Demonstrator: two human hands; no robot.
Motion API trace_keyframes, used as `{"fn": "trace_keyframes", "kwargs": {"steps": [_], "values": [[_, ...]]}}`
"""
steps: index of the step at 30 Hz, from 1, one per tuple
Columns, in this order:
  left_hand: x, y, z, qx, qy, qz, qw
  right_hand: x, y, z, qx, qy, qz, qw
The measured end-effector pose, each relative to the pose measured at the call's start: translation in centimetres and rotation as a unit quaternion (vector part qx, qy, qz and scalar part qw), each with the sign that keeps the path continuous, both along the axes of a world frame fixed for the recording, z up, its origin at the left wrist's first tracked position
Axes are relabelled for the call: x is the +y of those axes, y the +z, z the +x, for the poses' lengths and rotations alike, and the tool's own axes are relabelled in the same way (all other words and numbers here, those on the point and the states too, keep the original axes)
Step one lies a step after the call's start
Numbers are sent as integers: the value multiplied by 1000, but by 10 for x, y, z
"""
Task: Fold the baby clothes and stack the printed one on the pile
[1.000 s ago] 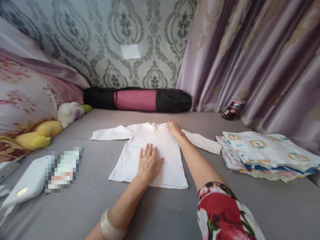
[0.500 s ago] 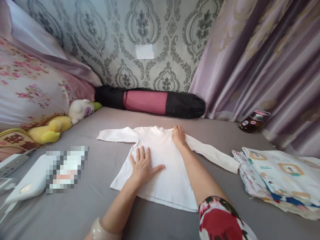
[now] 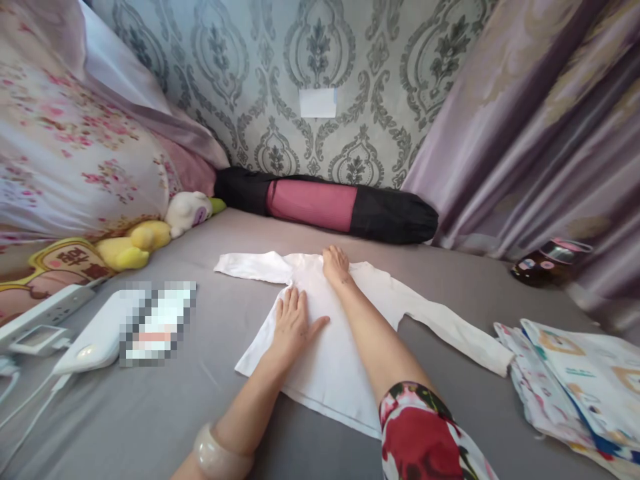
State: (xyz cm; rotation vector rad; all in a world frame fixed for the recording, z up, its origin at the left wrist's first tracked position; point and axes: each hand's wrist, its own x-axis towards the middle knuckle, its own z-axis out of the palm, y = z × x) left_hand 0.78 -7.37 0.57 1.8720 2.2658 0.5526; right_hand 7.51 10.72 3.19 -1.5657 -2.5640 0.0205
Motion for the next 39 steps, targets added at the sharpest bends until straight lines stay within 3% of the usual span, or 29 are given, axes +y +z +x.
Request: {"fn": "trace_keyframes", "kwargs": {"steps": [6,13,17,21,23,25,29,33,39], "values": [[2,9,0,-8,15,-75,997,-1,1,-5,1,-40,1,999],[3,16,3,18,25,-120,992,-4,-18,-5,74,-78,30,994],[3,12,1,19,22,-116,993,-10,-19,17,122,-38,-1,992],[3,8,0,24,19,-92,995,-33,-10,60,126,27,-27,991],[2,7,0,26,21,-83,996,-48,-4,86,97,-10,-15,995],[2,7,0,29,22,-81,996,-63,0,111,63,-92,-17,994],[-1,9,0,31,18,-76,996,-89,-1,145,36,-217,-74,973],[-4,9,1,33,10,-66,997,-105,-8,154,37,-230,-122,965],[-8,5,5,24,-21,-43,999,-113,-13,151,44,-234,-105,966]]}}
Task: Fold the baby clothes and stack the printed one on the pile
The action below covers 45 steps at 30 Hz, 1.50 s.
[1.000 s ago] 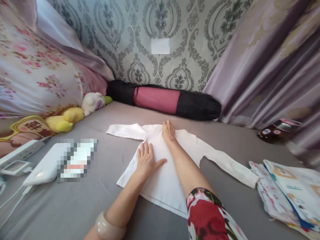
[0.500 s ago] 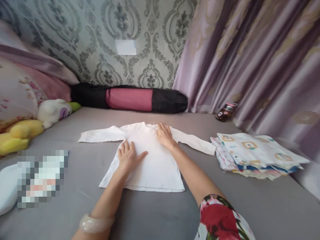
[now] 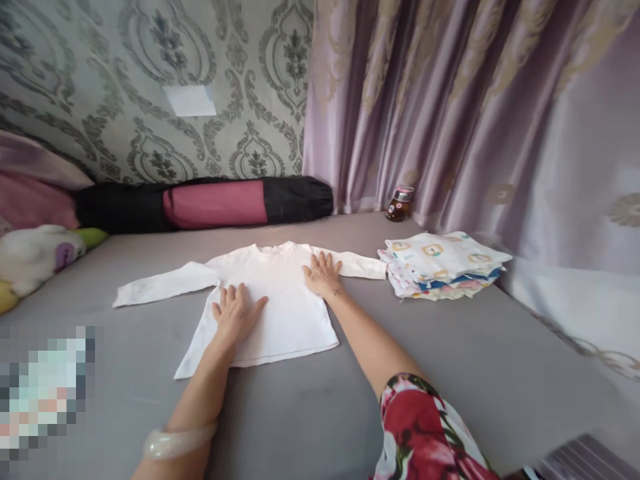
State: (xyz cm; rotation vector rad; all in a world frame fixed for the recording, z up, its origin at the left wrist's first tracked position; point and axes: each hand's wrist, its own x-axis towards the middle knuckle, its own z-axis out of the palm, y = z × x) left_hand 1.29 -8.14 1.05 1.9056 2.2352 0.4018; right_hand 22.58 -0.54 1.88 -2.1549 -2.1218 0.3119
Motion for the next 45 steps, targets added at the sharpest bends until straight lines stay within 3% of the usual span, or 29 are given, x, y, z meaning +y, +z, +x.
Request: {"fn": "trace_keyframes", "kwargs": {"steps": [5,8,11,14,18,22,29,31,33,35,38,40,45], "values": [[-7,-5,12,2,-72,36,997,3,3,15,60,30,-8,998],[-15,-6,25,6,-133,36,991,3,11,38,69,36,23,997],[-23,-6,41,13,-193,33,981,-2,24,70,-8,-18,60,998],[-30,-6,57,17,-255,35,966,-9,33,102,-88,-80,51,992],[-37,-2,69,18,-341,32,939,-14,34,130,-168,-84,40,981],[-40,2,73,31,-367,35,929,-12,29,134,-210,-79,27,974],[-41,7,74,54,-369,10,928,-3,42,133,-124,-128,35,983],[-41,11,74,53,-375,-5,926,1,50,136,-50,-150,31,987],[-41,15,74,46,-381,-24,923,3,57,137,91,-164,44,981],[-41,19,75,37,-385,-43,921,5,64,132,281,-173,73,941],[-41,27,78,35,-385,-71,919,7,73,114,538,-230,103,805],[-41,31,80,40,-384,-84,918,11,77,99,612,-264,110,738],[-39,35,81,54,-393,-62,916,24,77,70,732,-277,80,618]]}}
